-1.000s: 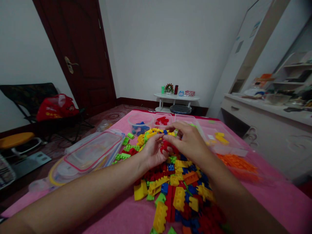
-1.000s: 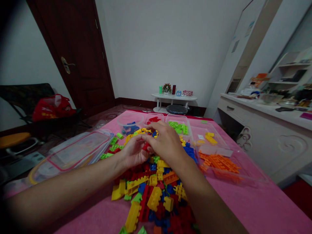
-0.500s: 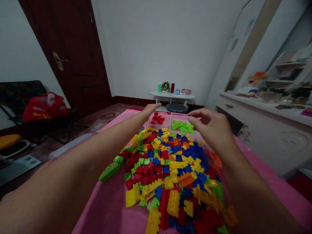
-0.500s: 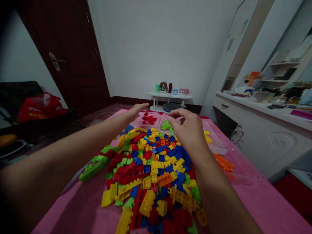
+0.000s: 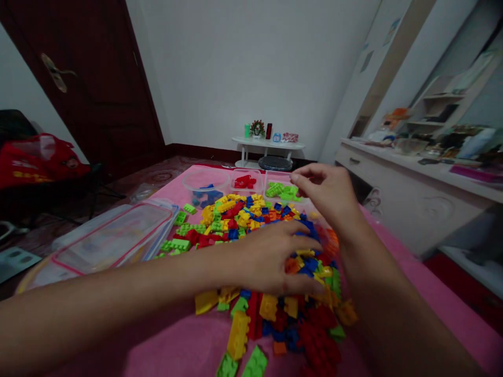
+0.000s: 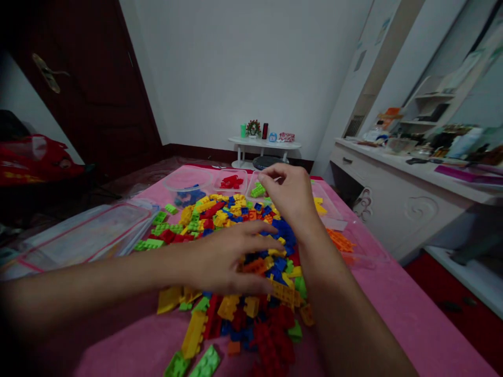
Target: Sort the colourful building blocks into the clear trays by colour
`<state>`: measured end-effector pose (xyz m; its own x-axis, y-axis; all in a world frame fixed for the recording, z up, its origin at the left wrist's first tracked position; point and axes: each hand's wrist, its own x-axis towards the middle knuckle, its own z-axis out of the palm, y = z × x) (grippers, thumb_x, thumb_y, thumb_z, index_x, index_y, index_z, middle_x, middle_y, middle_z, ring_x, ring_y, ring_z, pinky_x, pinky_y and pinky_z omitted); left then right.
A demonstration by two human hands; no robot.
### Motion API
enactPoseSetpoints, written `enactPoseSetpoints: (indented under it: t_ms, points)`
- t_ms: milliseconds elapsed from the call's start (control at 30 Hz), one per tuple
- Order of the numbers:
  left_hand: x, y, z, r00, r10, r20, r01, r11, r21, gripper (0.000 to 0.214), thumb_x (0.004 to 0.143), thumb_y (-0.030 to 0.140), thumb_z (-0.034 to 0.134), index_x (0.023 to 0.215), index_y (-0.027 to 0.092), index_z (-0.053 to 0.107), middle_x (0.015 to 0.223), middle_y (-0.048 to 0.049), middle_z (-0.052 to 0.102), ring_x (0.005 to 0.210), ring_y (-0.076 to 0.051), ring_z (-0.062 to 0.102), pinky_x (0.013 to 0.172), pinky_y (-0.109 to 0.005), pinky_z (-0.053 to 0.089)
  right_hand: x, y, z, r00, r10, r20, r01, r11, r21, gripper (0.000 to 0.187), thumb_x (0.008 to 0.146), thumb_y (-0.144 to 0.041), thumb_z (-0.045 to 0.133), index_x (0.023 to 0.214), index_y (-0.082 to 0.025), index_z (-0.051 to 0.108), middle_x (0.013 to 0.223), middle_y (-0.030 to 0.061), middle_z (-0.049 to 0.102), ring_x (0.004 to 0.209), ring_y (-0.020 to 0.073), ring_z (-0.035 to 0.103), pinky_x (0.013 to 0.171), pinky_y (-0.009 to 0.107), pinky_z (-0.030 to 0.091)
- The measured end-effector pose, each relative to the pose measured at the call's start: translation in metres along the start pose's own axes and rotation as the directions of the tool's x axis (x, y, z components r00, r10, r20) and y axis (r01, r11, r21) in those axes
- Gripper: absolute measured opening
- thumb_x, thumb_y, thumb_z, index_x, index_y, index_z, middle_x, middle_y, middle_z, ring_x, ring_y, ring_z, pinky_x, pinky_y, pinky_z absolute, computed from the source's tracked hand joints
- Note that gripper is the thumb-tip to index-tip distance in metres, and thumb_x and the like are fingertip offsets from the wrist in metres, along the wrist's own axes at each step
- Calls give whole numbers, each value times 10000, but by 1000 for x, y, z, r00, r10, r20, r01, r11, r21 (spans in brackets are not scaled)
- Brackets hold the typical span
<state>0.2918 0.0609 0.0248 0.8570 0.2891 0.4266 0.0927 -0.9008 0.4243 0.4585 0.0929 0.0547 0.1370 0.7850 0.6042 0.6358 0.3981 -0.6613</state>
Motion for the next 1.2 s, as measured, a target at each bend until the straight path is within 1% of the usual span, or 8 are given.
enactPoseSetpoints:
  t_ms: [133,300,500,633,800,1033,1133,1200]
  points:
    - [-16,42,54,966,216,146,-241,952,187,294,768,387,605,1048,314,658,1249,-77,551,1138,-301,504,963,-417,380,0,-12,-17,986,-19,-166,25,999,32,119,737,-267,608,735,-168,674,596,15,624,482,121,562,486,246,462]
    - [-19,39,99,931,282,230,-355,842,406,265,849,404,465,1021,335,654,1299,-60,506,1251,-323,393,964,-504,338,-1,-19,-34,958,-83,-273,98,994,44,110,745,-274,619,745,-178,672,622,7,632,465,106,552,452,230,464]
    - [-9,29,85,955,147,258,-271,791,549,252,809,326,499,980,237,660,1159,-99,550,1183,-380,408,930,-599,303,0,-20,-36,947,-134,-293,160,985,67,73,730,-244,640,710,-182,672,599,0,626,439,101,538,420,225,448]
    - [-3,14,73,973,39,226,-177,756,630,217,846,246,456,912,228,662,1130,-78,549,1080,-296,468,904,-533,353,-1,-21,-34,948,-159,-275,181,982,55,86,742,-247,632,725,-174,674,577,-5,613,449,106,546,436,233,457]
    - [2,-13,33,979,-113,172,-25,764,644,195,792,292,519,925,199,627,1059,-85,564,990,-260,502,844,-438,412,-2,-23,-34,941,-185,-284,202,979,31,82,748,-238,628,722,-173,670,592,-4,621,444,97,540,429,227,445]
    - [4,-53,-16,888,-455,-63,327,531,781,350,773,404,545,1010,156,615,1027,-134,583,980,-290,530,831,-438,413,0,-25,-49,916,-192,-352,207,978,7,75,755,-250,634,728,-186,665,642,7,635,456,104,544,426,242,433]
    - [12,-44,-22,881,-432,-190,402,476,782,432,759,436,571,1068,134,595,1093,-154,560,1027,-309,509,854,-452,400,0,-27,-56,891,-205,-406,233,972,20,94,768,-275,625,736,-195,662,681,15,644,468,111,546,425,252,422]
    - [21,-27,-13,935,-324,-143,316,584,747,360,815,375,517,1080,141,587,1050,-133,578,991,-265,528,837,-402,415,-1,-29,-59,874,-216,-434,250,968,22,97,776,-281,618,744,-202,662,697,18,644,477,120,549,426,261,415]
